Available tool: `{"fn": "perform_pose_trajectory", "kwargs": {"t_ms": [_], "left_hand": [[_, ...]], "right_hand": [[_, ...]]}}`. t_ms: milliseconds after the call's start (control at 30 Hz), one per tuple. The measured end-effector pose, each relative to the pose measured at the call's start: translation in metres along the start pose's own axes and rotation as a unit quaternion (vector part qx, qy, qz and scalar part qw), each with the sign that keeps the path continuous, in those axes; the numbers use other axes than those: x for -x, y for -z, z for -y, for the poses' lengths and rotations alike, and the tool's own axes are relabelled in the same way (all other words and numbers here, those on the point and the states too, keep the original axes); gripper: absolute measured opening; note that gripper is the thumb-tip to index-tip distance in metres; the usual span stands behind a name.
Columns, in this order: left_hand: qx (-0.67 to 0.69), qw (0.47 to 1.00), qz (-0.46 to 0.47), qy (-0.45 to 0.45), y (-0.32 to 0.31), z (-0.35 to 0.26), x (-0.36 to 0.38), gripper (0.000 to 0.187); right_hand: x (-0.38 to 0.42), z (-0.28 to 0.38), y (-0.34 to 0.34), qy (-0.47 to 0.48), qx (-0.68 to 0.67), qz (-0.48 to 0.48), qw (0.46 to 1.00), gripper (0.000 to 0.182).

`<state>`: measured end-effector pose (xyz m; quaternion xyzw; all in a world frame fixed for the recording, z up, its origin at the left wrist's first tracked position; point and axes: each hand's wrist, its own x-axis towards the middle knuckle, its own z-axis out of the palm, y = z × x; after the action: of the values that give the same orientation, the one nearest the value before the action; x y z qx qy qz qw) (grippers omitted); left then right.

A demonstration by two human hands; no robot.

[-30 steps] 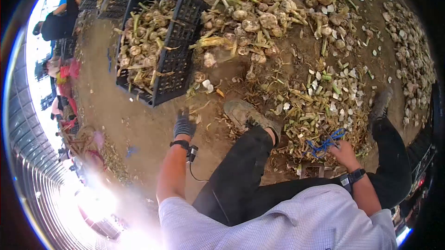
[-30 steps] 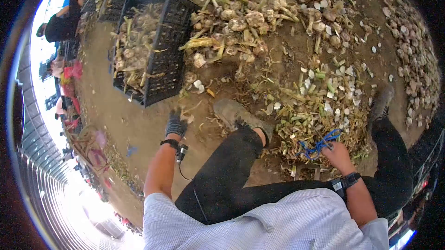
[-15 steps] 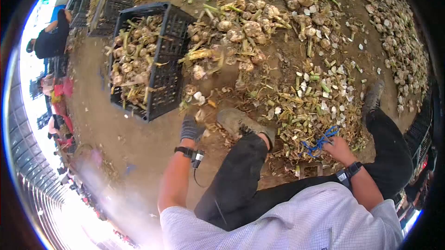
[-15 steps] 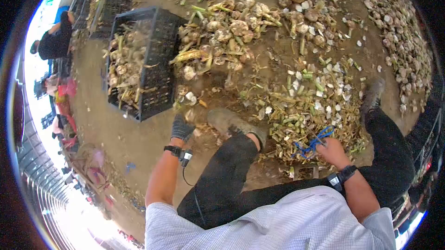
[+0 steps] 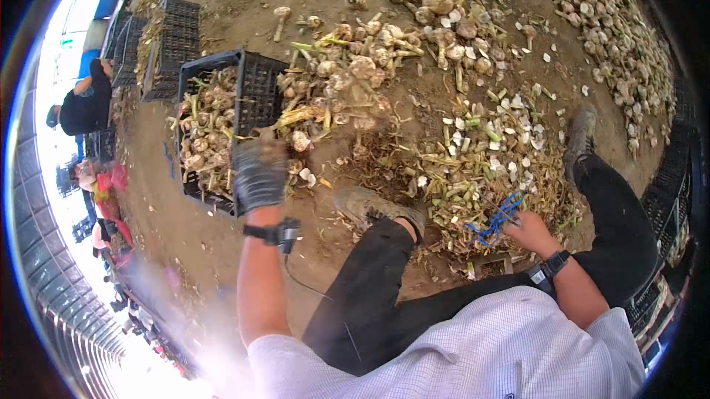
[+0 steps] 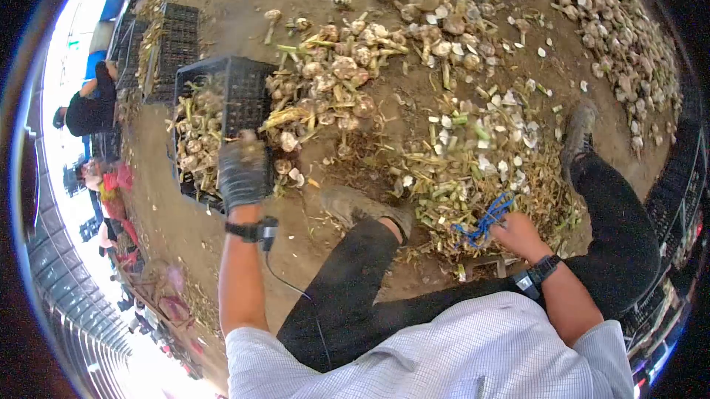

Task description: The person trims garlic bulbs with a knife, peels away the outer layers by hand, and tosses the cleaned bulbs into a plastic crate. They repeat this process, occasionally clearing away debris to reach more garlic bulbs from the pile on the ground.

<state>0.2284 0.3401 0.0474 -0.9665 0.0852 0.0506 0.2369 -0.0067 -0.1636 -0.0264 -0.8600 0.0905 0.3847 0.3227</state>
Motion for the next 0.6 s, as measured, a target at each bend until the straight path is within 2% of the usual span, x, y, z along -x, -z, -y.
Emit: {"fn": "perform_pose_trajectory", "kwargs": {"t_ms": [33,100,133,200,267,400,500,567,600], "left_hand": [[-0.052,0.990,0.077,-0.104,-0.007,-0.025,-0.010,0.027],[0.219,0.964,0.133,-0.073,-0.018,-0.089,-0.007,0.041],[0.232,0.964,0.118,-0.051,-0.045,-0.119,-0.005,0.047],[0.184,0.949,0.250,-0.063,-0.115,-0.160,-0.015,0.063],[0.192,0.937,0.291,0.002,-0.105,-0.173,-0.021,0.066],[0.266,0.908,0.315,0.078,-0.112,-0.159,-0.010,0.066],[0.308,0.876,0.366,0.063,-0.075,-0.126,-0.008,0.058],[0.371,0.892,0.257,0.023,-0.039,-0.090,-0.004,0.046],[0.380,0.901,0.206,0.044,-0.004,-0.068,-0.006,0.039]], "right_hand": [[-0.001,-0.006,-0.004,0.004,0.007,-0.003,1.000,0.038],[-0.004,-0.005,-0.001,-0.014,0.015,0.018,1.000,0.039],[-0.002,-0.003,0.001,-0.019,0.003,0.017,1.000,0.040],[-0.002,0.000,0.004,-0.025,-0.021,0.013,0.999,0.040],[-0.002,0.002,0.006,-0.025,-0.021,0.010,0.999,0.040],[-0.003,-0.008,0.000,-0.026,-0.015,-0.001,1.000,0.040],[-0.005,-0.003,0.002,0.004,-0.001,0.007,1.000,0.039],[-0.003,-0.002,0.004,0.007,-0.031,0.002,1.000,0.039],[-0.002,-0.001,0.003,0.009,-0.047,0.001,0.999,0.040]]}}
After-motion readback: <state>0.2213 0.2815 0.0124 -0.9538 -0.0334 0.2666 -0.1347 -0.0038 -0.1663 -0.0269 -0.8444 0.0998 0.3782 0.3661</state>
